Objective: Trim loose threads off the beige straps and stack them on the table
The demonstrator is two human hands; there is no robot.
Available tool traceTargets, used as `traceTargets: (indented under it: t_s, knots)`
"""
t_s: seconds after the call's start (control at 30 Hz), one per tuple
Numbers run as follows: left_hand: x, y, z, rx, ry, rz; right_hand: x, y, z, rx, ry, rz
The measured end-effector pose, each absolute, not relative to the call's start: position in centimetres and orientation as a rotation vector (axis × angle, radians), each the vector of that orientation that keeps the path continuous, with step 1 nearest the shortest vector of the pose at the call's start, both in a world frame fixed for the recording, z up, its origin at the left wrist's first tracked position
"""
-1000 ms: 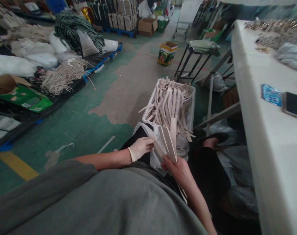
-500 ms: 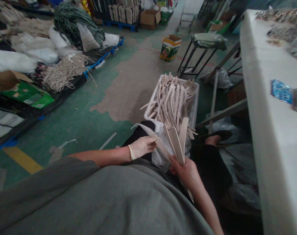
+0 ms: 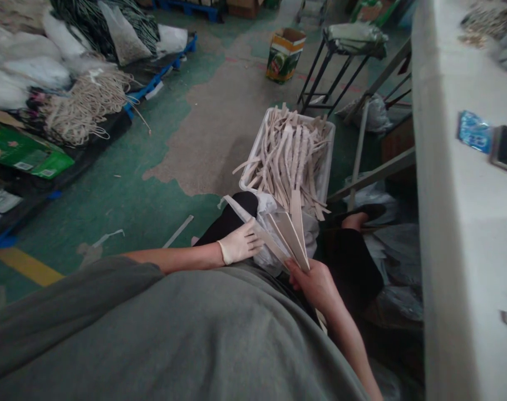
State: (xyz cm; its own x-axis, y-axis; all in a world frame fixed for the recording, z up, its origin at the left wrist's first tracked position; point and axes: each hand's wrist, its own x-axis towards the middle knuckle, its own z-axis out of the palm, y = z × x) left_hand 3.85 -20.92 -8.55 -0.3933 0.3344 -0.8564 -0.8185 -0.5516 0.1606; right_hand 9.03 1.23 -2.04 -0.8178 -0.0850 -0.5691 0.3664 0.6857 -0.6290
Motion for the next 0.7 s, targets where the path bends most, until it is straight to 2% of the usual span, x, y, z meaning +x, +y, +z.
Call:
traceTargets:
  t_s: [0.13,0.4,0.53,0.7]
  knots:
    - [3.5,-20.1,-9.3,-1.12,0.787,2.09,9.3,1.7,-1.7,0.209,2.313,-0.969]
    - [5.1,-18.3,-7.6,-0.893,0.722,1.987,7.7,-0.3,-0.9,0.151,2.493,-0.777]
    - [5.0,-18.0,-7.6,-0.856,0.776,2.08,6.4,-1.6,-2.3,0.175,2.471,-0.877]
    - [4.0,-19.2,-8.1,-0.953,0.841,2.145,8.3,1.3,-2.6,0.167,2.321,-0.993]
